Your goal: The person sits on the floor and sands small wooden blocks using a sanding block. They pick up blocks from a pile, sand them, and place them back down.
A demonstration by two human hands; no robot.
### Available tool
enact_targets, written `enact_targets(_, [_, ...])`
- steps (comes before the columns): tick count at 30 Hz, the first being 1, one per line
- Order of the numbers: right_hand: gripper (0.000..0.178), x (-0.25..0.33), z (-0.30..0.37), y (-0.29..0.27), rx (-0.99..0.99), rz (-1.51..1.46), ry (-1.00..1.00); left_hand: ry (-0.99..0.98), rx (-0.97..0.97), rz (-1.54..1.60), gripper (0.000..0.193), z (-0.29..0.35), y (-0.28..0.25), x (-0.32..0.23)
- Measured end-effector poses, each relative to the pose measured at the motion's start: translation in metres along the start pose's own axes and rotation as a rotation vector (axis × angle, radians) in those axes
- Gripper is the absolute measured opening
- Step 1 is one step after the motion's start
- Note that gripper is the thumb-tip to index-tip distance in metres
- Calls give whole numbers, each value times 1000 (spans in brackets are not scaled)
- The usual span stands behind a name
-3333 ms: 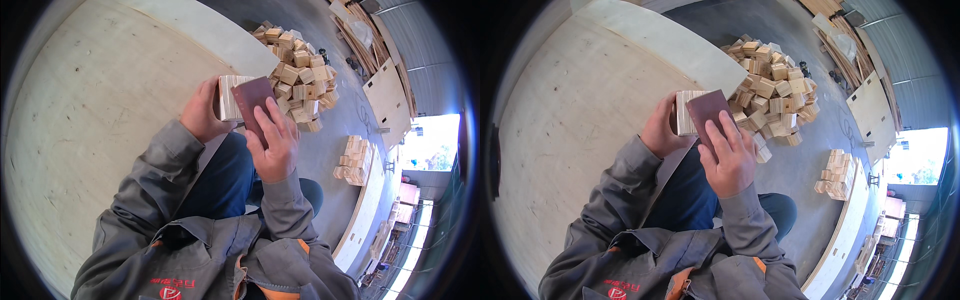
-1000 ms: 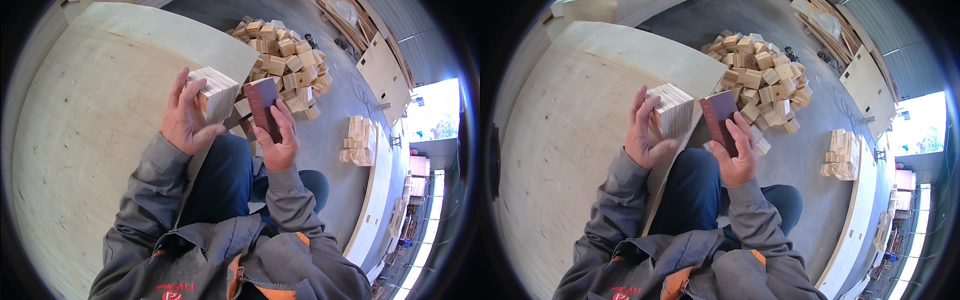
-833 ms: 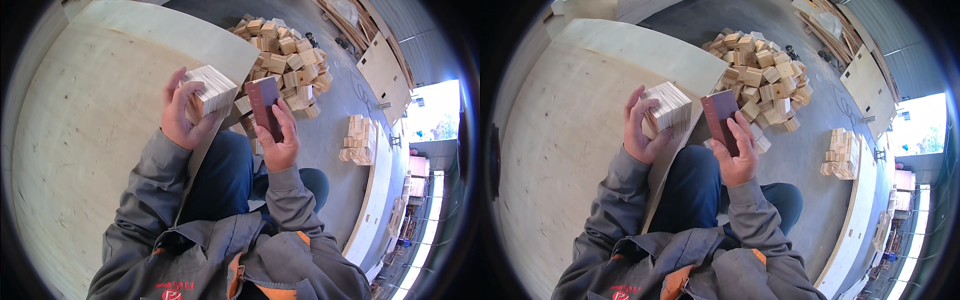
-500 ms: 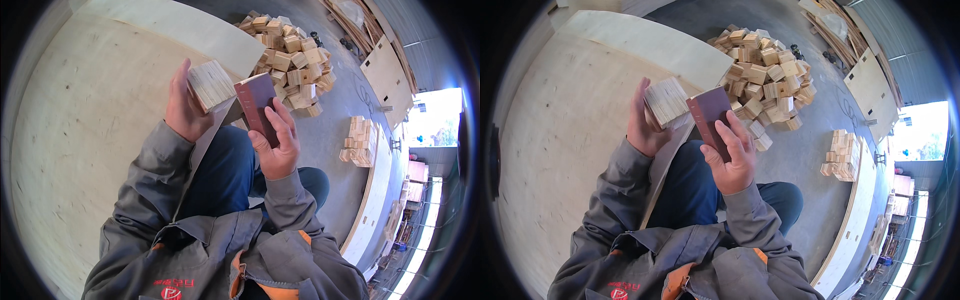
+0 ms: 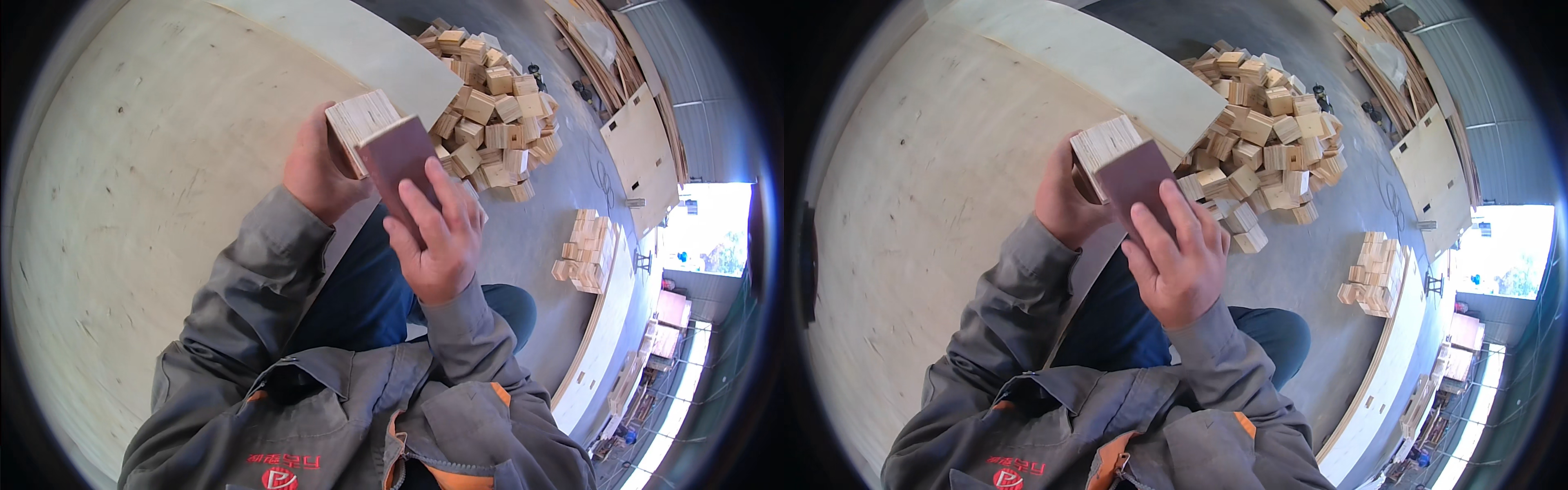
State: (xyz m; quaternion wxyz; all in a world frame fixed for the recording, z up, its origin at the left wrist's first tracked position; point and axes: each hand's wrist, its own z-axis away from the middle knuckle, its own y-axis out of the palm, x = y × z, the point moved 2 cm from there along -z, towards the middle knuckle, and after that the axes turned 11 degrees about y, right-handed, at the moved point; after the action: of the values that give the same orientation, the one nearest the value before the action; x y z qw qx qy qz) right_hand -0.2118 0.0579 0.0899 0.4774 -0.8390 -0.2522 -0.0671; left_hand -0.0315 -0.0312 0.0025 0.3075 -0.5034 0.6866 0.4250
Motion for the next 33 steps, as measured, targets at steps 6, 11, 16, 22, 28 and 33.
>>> enact_targets(6, [51, -16, -83, 34, 30, 24, 45, 37, -33, -295, 94, -6, -4, 0])
enact_targets(11, [49, -22, -87, 41, 7, -22, 64, 50, -25, -360, 99, -1, -18, 7])
enact_targets(16, [48, -2, -23, -7, 71, 13, 36, 62, -21, -486, 101, -3, -8, -7])
enact_targets(22, [51, 20, -11, -17, 115, 85, -2, 53, -46, -291, 98, 0, -8, 9])
enact_targets(28, [48, 2, -91, 39, 62, 85, 41, 31, -37, -235, 98, -6, -9, 7])
enact_targets(33, [48, 0, -72, 31, 45, 59, 54, 67, -3, -404, 98, -7, -11, -2])
